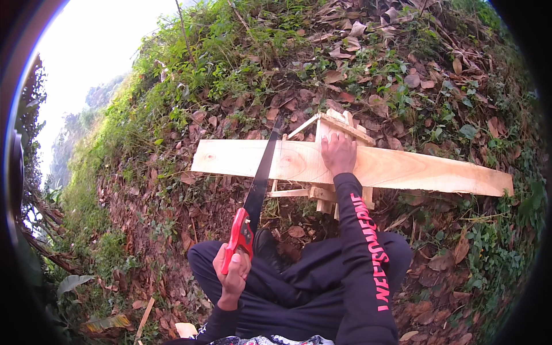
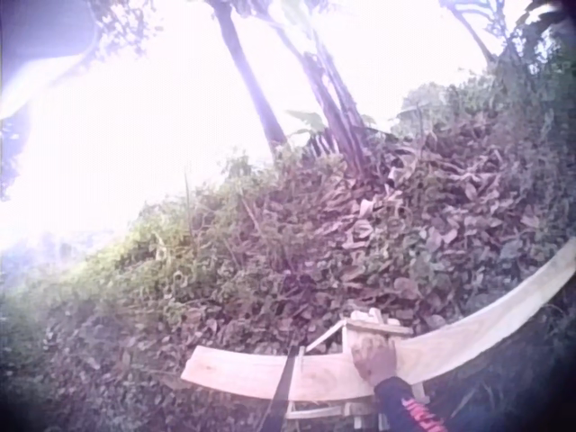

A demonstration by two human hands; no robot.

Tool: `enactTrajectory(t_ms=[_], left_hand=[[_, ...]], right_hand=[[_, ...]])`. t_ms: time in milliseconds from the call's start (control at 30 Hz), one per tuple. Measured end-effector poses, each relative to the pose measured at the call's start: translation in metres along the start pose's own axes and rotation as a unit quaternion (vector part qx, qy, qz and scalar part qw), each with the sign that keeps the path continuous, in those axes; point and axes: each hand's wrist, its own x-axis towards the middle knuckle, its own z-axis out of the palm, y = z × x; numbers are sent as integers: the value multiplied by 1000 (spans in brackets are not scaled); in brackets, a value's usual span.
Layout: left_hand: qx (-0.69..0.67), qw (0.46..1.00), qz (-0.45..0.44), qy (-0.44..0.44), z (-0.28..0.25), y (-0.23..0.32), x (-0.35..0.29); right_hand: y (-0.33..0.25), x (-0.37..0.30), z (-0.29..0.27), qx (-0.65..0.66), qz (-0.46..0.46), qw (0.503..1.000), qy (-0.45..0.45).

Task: The person sits on the ground in a wooded area and uses a red-handled hand saw to cut a long wooden plank resting on a small wooden frame. The person saws through the wood repeatedly, pausing briefly to inspect the saw blade before continuing the cutting action.

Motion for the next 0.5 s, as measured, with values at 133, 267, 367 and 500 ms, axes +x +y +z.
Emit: enactTrajectory(t_ms=[133,267,367,500], left_hand=[[19,1000,-11,-8,6,-1,0],[79,996,-28,-4,10,2,-6],[106,993,-59,14,11,7,-9],[187,980,-59,13,17,12,6]], right_hand=[[-2,0,-8,-6,22,999,-43],[-4,4,-7,-20,46,996,-75],[-5,4,-9,-20,46,994,-93],[-3,-2,-5,-17,28,997,-64]])
